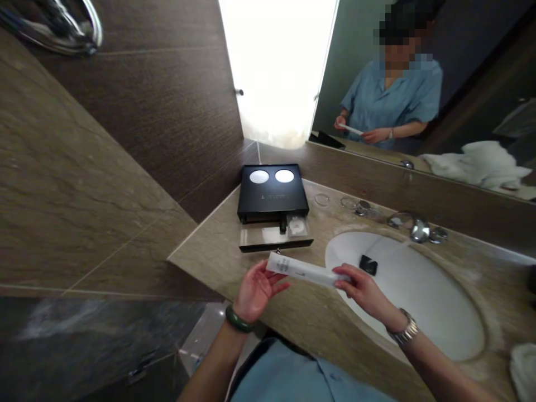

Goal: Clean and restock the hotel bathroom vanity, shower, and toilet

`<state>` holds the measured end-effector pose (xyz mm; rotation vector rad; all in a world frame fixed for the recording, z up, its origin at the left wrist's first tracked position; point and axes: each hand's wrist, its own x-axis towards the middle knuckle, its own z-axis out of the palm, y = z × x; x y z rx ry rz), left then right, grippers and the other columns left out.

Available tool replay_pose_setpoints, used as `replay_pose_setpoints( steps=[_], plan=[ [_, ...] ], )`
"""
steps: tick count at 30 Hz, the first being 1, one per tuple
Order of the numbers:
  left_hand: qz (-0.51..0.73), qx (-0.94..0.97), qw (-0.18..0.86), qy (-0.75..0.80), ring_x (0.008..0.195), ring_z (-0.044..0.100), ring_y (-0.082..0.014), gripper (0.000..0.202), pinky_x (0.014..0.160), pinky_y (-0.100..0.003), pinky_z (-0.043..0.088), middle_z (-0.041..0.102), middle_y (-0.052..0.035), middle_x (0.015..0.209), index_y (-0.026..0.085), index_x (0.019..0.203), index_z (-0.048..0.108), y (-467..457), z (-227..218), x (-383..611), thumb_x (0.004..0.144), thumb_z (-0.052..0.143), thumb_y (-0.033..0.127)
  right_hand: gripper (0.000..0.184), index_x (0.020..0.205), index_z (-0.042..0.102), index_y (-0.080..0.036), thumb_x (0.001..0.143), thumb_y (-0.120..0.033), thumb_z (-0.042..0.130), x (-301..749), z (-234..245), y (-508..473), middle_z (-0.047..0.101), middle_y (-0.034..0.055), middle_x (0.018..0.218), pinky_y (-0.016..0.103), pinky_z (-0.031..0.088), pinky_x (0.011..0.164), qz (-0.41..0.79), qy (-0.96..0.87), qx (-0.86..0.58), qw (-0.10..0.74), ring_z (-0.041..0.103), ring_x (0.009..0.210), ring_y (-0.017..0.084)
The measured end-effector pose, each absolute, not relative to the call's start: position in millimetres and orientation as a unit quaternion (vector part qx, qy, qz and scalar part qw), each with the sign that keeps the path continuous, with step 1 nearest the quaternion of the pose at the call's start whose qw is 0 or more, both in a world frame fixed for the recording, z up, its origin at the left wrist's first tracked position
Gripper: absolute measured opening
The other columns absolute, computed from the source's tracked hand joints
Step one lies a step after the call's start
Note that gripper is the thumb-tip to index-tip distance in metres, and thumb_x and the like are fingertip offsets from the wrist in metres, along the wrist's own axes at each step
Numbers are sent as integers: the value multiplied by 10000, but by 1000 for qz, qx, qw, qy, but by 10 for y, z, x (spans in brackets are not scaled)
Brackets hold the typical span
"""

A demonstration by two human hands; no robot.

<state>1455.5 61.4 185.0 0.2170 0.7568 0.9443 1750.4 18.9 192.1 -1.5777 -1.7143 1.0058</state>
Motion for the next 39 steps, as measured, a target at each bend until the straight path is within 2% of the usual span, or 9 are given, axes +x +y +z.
replay_pose_setpoints(
  steps=[3,6,12,17,22,27,33,35,39],
  plan=[
    [426,240,756,435,813,702,-211,421,693,-369,611,749,-55,891,155,931,728,618,1818,14360,712,846,494,343,993,771,-224,911,-531,641,17425,1967,317,683,73,878,355,538,738,366,-697,-552,275,625,772,207],
    [357,371,711,480,697,630,-133,526,631,-255,533,698,-25,783,126,869,718,471,1783,14234,561,951,484,319,1115,758,-241,920,-473,660,17285,1972,556,680,82,979,360,563,789,355,-704,-541,292,645,857,213],
    [422,314,693,493,797,613,-115,522,719,-235,514,652,0,906,164,957,638,417,1749,14007,653,907,492,441,1375,608,-233,950,-151,529,16489,1957,1090,486,166,1450,390,581,895,227,-778,-499,308,672,1009,202],
    [486,378,592,520,1075,672,-233,638,906,-337,557,698,-114,1130,164,1121,604,955,1697,13916,676,839,556,444,1386,618,-259,967,-129,554,15746,1970,1418,596,140,1399,389,517,981,132,-897,-395,145,656,1123,231],
    [434,547,429,572,1290,608,-301,606,1034,-473,540,583,-193,1444,194,1379,502,1021,1583,13557,877,624,510,521,1384,599,-190,882,-52,593,15647,1934,1867,576,135,1480,561,344,1168,151,-884,-431,96,537,1357,296],
    [355,752,171,528,1371,523,-330,404,1158,-566,412,645,-150,1391,191,1316,619,1134,1599,13464,968,506,361,368,1199,701,-189,888,-53,557,15992,1882,1674,719,108,1260,561,331,1159,155,-859,-461,157,643,1171,268],
    [202,871,128,429,1313,557,-427,356,1159,-701,303,741,-155,1228,169,1200,710,1636,1553,13635,936,533,328,308,1165,698,-218,967,-94,497,16552,1835,729,736,94,1204,545,313,1187,155,-789,-529,272,650,1151,224],
    [196,899,95,379,1210,620,-439,271,1093,-755,326,772,-121,1151,223,1102,729,1678,1499,13570,922,553,321,295,1178,693,-224,969,-109,520,16836,1784,382,743,85,1180,534,333,1184,171,-755,-579,256,663,1133,214],
    [270,926,45,259,1190,614,-430,389,995,-722,418,725,-133,1254,290,1303,594,1804,1386,13536,914,595,276,267,1120,726,-203,909,-90,608,17681,1639,-324,727,113,1237,597,364,1154,139,-627,-745,181,655,1185,263]
  ],
)
